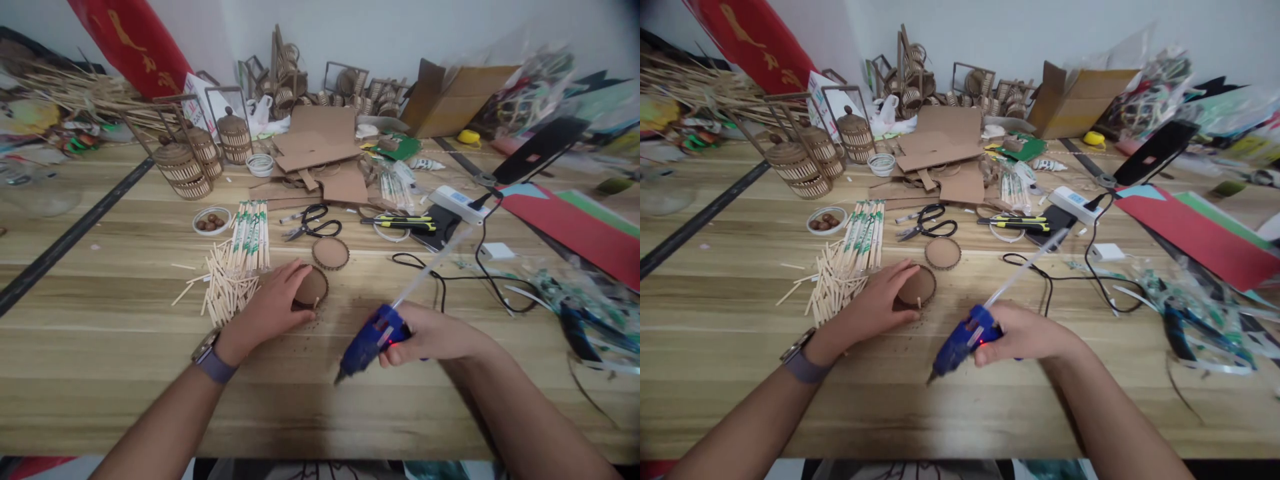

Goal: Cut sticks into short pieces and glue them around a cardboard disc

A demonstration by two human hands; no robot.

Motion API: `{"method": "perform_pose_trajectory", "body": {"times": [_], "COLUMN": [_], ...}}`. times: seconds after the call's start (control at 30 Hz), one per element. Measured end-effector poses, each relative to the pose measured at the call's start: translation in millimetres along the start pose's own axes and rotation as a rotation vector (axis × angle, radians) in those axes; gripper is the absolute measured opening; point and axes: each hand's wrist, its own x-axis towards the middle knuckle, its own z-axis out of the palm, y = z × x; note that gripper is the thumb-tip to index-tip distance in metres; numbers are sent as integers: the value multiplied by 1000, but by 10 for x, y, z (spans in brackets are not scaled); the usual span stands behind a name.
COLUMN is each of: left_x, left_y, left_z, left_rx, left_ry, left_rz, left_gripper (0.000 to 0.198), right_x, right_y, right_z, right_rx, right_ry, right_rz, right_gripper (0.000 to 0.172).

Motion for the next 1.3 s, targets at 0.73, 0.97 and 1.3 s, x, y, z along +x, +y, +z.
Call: {"method": "perform_pose_trajectory", "body": {"times": [0.73,0.97,1.3], "left_x": [-151,-101,-131], "left_y": [-69,133,378], "left_z": [-612,-475,-196], "left_rx": [472,-2,-432], "left_ry": [-83,246,115], "left_rz": [-464,-102,24], "left_gripper": [21,20,35], "right_x": [166,206,536], "right_y": [191,7,-393], "right_z": [11,105,357], "right_rx": [-373,-515,-402], "right_ry": [568,793,590], "right_rz": [58,-142,-364], "right_gripper": [35,21,10]}}
